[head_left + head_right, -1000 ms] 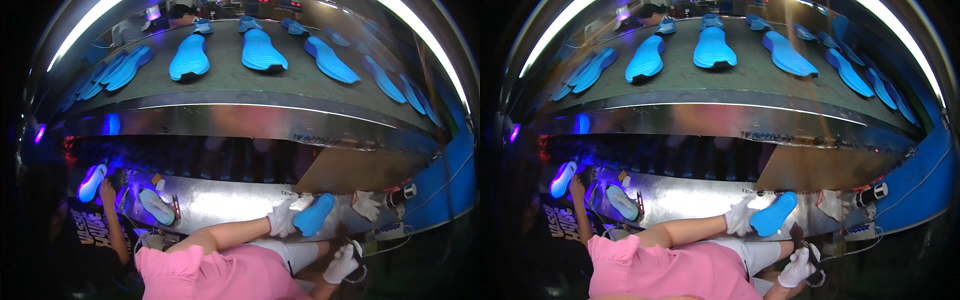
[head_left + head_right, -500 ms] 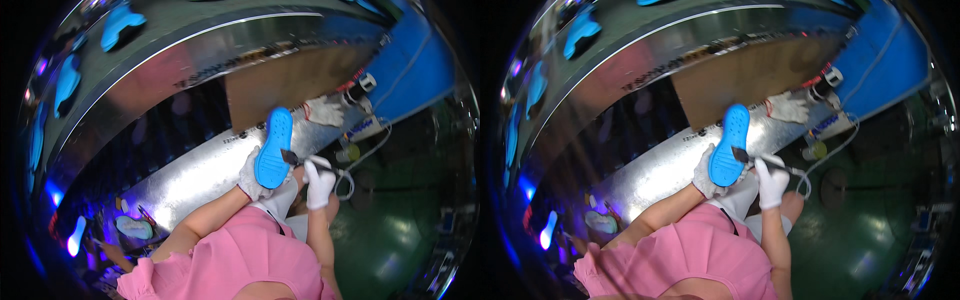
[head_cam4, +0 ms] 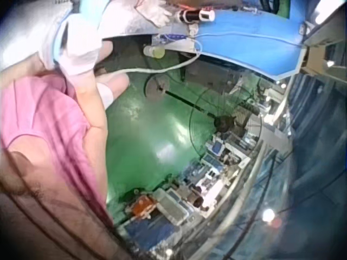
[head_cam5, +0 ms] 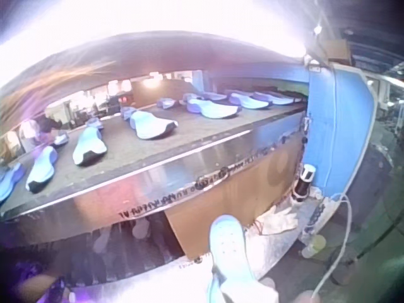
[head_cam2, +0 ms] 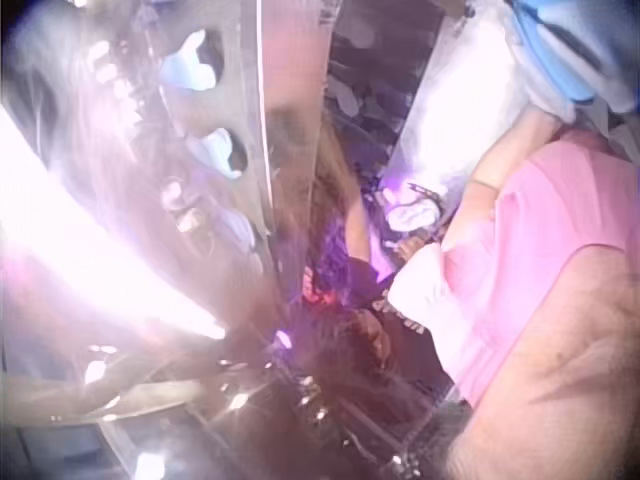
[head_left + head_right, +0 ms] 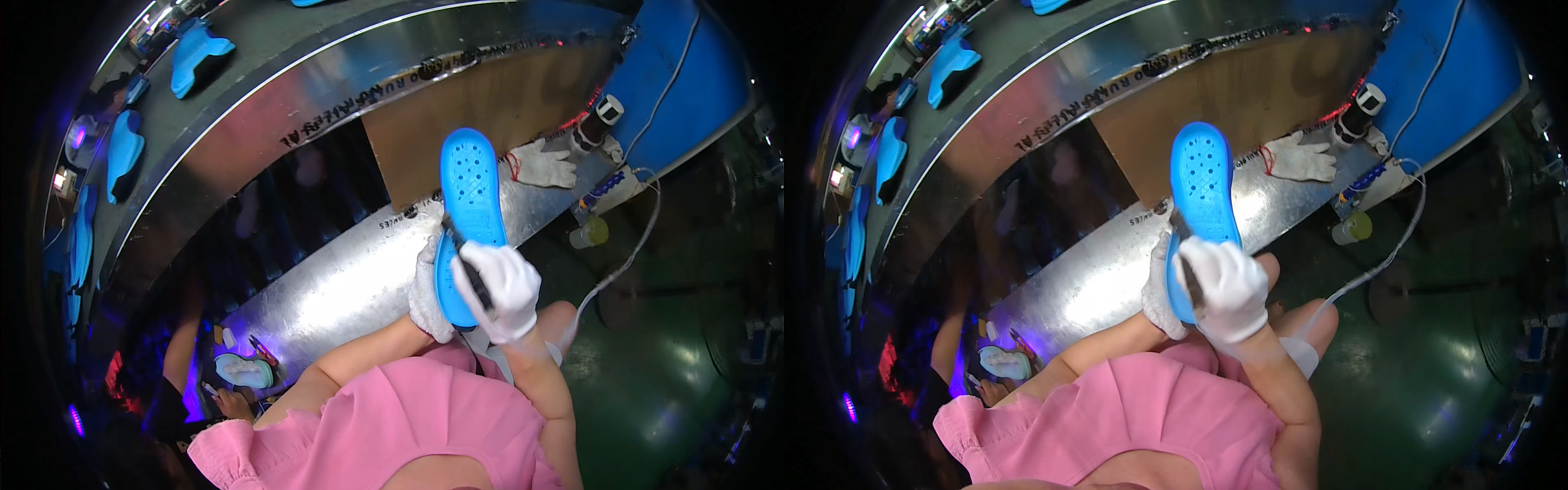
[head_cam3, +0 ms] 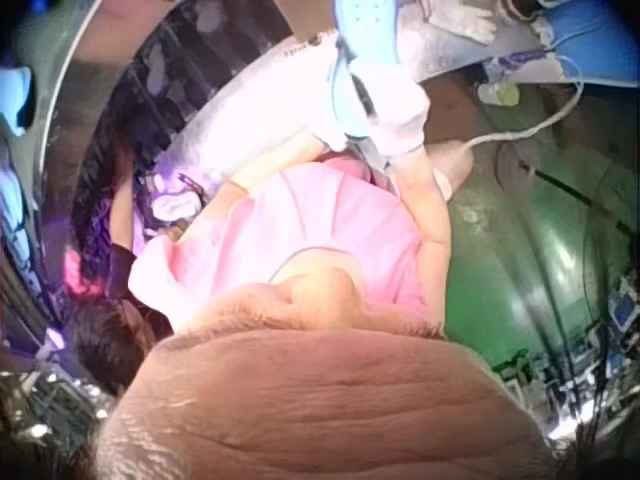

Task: The person takes shoe soles one at a time from a conveyor belt and brushes liquid onto their surfaces using a handheld brush tool.

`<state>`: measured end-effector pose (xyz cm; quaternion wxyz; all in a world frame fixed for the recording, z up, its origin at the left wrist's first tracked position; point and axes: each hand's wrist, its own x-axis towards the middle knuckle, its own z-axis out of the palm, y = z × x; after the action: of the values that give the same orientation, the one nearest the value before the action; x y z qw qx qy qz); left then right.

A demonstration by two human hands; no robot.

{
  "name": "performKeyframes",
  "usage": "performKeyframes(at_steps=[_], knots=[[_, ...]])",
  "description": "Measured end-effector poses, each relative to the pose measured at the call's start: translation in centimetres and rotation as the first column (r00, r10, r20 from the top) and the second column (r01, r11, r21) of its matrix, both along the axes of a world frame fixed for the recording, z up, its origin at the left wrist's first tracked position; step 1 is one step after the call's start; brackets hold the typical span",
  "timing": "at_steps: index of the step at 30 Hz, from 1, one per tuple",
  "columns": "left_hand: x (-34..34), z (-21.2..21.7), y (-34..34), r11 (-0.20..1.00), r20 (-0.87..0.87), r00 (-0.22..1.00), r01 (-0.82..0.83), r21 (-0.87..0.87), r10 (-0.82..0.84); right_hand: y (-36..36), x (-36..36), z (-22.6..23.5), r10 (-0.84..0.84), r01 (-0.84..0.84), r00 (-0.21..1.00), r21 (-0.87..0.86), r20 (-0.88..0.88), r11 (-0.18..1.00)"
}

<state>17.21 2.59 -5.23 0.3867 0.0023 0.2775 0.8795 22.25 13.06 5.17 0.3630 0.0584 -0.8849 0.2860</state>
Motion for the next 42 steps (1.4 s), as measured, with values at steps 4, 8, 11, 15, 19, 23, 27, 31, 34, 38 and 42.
performKeyframes(at_steps=[4, 8, 11, 15, 19, 23, 27, 31, 34, 38, 42], knots=[[-0.6, 2.2, -1.2, 0.995, 0.009, 1.0, 0.003, 0.097, -0.004, 0.5, -0.1, -0.5, -0.071, 0.113, 0.99, -0.379, 0.123, 0.919], [0.4, 0.7, -0.9, 0.815, -0.751, 0.66, -0.449, -0.365, 0.027, -1.6, 0.9, 0.4, 0.042, -0.043, 0.999, -0.031, -0.015, 0.999], [-0.5, 3.2, -0.8, 0.969, 0.327, 0.945, -0.072, 0.238, -0.01, -1.3, 1.3, -0.5, 0.111, -0.04, 0.989, -0.562, 0.093, 0.826], [-0.7, 2.3, -1.4, 0.939, 0.357, 0.932, -0.06, 0.339, -0.069, -1.4, 1.8, -0.6, -0.018, 0.016, 0.997, -0.029, -0.08, 0.999], [-0.9, 3.9, -1.5, 0.936, 0.282, 0.959, -0.063, 0.346, -0.04, -2.5, 2.8, -0.4, 0.223, -0.146, 0.971, -0.531, 0.083, 0.835], [-2.1, 2.9, -0.7, 0.838, 0.086, 0.98, 0.106, 0.536, -0.179, -2.2, 2.9, -0.6, -0.021, 0.022, 1.0, -0.096, 0.009, 0.995], [-3.3, 2.7, -2.6, 0.864, 0.156, 0.96, 0.131, 0.486, -0.233, -2.9, 3.1, -1.5, 0.189, -0.121, 0.978, -0.5, 0.087, 0.857], [-4.1, 3.9, -1.7, 0.854, 0.097, 0.971, 0.143, 0.501, -0.22, -2.4, 2.5, -1.4, 0.086, -0.088, 0.995, -0.017, -0.059, 0.996], [-5.2, 3.1, -1.3, 0.844, 0.067, 0.973, 0.155, 0.514, -0.219, -3.3, 2.7, -0.8, 0.175, -0.134, 0.981, -0.373, 0.079, 0.918], [-5.7, 3.6, -1.9, 0.747, -0.073, 0.943, 0.302, 0.592, -0.324, -1.2, 2.0, -1.1, 0.139, -0.021, 0.982, -0.67, 0.124, 0.742], [-7.7, 3.6, -2.5, 0.812, 0.118, 0.89, 0.339, 0.475, -0.44, -0.5, 3.5, -0.1, 0.262, -0.31, 0.934, 0.189, 0.243, 0.932]])
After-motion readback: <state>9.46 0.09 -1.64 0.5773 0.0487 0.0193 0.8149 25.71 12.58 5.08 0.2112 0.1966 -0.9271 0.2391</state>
